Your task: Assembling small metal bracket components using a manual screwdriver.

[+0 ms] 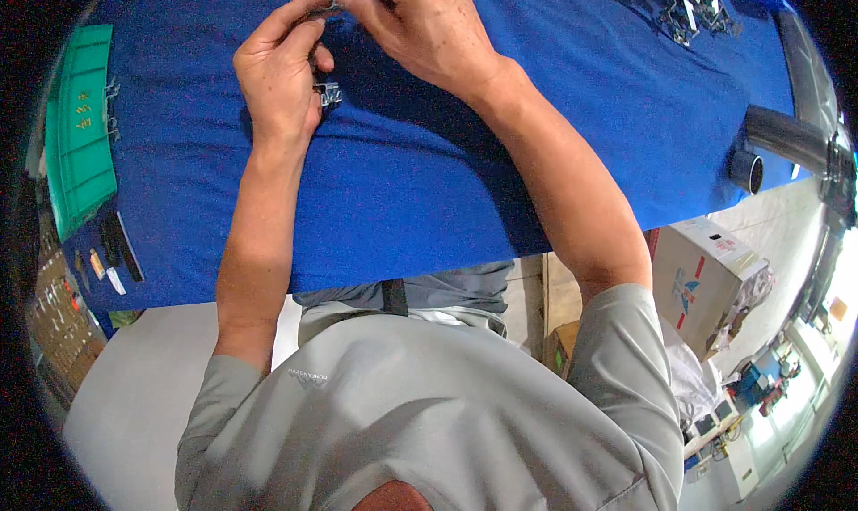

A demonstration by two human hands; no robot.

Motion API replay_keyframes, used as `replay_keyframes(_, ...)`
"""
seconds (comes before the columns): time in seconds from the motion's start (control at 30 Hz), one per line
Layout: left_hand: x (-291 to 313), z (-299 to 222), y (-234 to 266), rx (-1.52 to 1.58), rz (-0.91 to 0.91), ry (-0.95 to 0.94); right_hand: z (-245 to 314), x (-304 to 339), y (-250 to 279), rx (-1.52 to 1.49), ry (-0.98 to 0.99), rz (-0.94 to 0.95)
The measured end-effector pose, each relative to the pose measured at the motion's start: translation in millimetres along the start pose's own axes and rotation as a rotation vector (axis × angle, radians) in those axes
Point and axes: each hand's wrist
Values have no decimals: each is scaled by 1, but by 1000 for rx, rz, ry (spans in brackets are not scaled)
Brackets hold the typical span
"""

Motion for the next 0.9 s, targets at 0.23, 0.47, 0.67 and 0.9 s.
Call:
replay_keyframes(0.23, 0, 12, 5, -49, 5, -72, -9, 0, -4, 3, 180, -78)
replay_keyframes(0.47, 0, 10, 3, -144, -3, -45, -10, 0, -6, -63, 207, -109)
replay_keyframes(0.67, -1, 9, 4, -123, -4, -46, -12, -1, -8, -23, 251, -130)
replay_keyframes(0.9, 0, 8, 5, -129, -3, -19, -13, -1, -8, -24, 235, -102)
Point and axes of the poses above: each hand's wrist, its own x-axis away from the middle knuckle, its own y-axis out of the back of the hand, z = x × y, and after that the axes turned 11 degrees about z, right-handed
